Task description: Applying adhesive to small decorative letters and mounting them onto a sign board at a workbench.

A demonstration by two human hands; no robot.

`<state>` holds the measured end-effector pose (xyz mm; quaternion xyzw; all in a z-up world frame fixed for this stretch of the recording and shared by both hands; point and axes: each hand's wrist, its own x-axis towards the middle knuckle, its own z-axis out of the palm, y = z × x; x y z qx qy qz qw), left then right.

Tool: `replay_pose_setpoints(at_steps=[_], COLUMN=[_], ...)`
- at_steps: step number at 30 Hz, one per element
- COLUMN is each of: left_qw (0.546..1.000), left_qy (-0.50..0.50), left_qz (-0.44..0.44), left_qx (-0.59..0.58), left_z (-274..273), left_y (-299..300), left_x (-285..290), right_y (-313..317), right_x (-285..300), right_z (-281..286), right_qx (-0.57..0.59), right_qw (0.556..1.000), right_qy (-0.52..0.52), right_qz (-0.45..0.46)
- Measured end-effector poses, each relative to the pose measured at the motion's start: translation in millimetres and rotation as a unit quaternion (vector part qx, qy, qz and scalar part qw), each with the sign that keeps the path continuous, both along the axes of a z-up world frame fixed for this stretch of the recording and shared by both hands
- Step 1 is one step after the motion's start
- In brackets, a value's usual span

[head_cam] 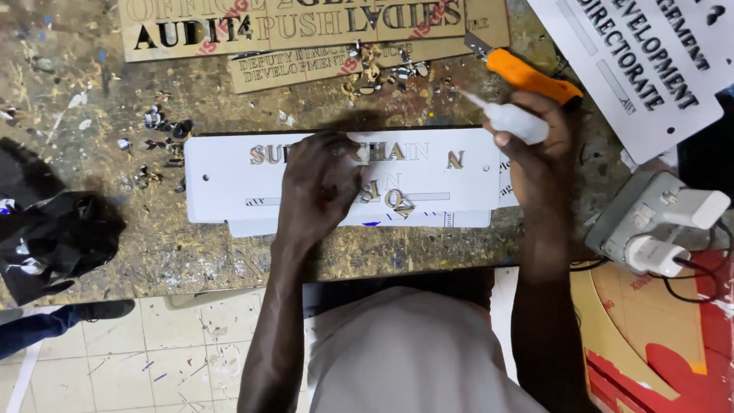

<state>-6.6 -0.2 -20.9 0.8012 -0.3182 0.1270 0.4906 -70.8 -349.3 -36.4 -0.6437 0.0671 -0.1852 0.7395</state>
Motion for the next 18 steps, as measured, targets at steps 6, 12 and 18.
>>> replay_pose_setpoints(at_steps=[6,12,18], left_qw=[0.997,0.993,0.978], left_qy=[0.043,0.085,0.163], left_qz=[-0.062,-0.084,-0.071], left_qx=[-0.032,-0.02,-0.108], left_z=[17,23,41], left_y=[-19,-27,-38], left_x=[-9,-21,-29], right_y=[-15,9,12], right_x=[26,37,-5], right_z=[-20,-4,26], right_qx=[-0.149,-0.28,-0.333], right_qw=[0.988,0.959,0.934], right_qy=[-0.041,0.022,-0.085], right_qz=[0.016,-0.034,-0.1])
